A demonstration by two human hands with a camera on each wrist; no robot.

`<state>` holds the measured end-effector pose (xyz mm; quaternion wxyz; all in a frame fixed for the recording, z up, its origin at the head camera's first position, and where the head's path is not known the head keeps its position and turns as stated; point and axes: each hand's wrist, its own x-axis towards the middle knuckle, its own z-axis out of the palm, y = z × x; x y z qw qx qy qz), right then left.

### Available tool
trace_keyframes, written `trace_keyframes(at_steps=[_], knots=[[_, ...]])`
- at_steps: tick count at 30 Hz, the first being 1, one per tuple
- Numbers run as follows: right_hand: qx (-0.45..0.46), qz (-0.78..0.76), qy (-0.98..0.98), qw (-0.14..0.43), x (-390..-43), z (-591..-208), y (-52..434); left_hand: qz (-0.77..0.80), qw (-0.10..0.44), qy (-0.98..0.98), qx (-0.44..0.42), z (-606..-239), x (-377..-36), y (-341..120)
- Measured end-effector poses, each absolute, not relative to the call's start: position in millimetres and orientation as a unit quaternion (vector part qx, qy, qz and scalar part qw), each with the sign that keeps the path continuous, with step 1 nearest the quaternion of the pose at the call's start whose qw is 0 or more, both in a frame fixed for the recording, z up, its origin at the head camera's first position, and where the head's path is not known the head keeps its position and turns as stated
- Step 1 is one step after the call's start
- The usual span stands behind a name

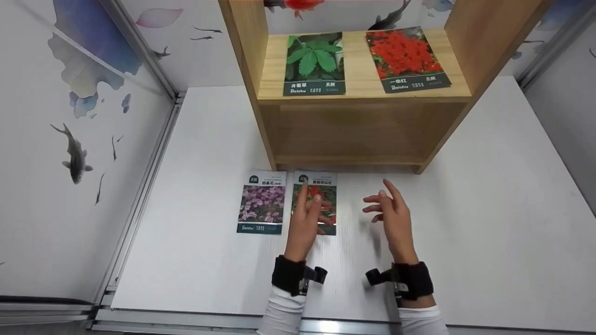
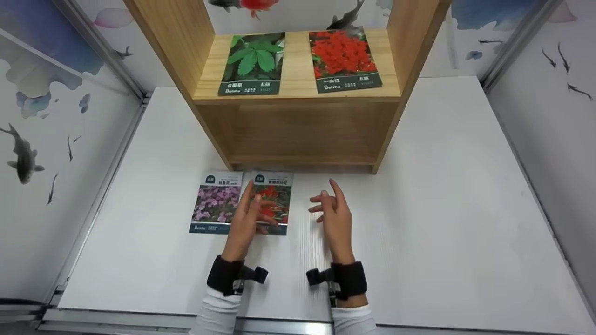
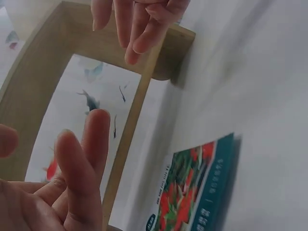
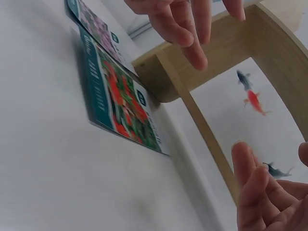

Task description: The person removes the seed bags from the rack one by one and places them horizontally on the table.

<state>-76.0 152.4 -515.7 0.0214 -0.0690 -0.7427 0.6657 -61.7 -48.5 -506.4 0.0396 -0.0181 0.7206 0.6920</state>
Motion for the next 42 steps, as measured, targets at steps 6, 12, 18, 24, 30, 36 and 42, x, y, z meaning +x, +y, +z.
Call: trace_keyframes(at_steps=[6, 12, 18, 24, 30, 36, 42], knots=[[-0.037, 0.670, -0.736, 0.083, -85.1, -484.5, 178.8, 0.713, 0.035, 0.700, 0.014, -465.6, -64.7, -42.0], [-0.017, 0.650, -0.748, 0.135, -84.1, -437.6, 189.1, 0.680, 0.025, 0.730, 0.065, -427.9, -70.9, -36.0], [-0.001, 0.612, -0.773, 0.167, -93.3, -409.3, 204.1, 0.633, 0.009, 0.764, 0.126, -396.3, -83.5, -36.4], [0.001, 0.576, -0.796, 0.186, -115.2, -397.3, 222.5, 0.584, 0.000, 0.794, 0.169, -393.7, -110.5, -30.7], [0.012, 0.562, -0.809, 0.170, -131.6, -381.6, 230.1, 0.553, -0.013, 0.810, 0.194, -383.2, -130.8, -16.7], [0.012, 0.572, -0.809, 0.136, -138.1, -359.0, 230.3, 0.551, 0.011, 0.813, 0.187, -366.2, -144.7, -2.0], [0.012, 0.596, -0.795, 0.112, -155.1, -351.0, 236.7, 0.564, 0.042, 0.807, 0.170, -350.4, -163.2, 7.5]])
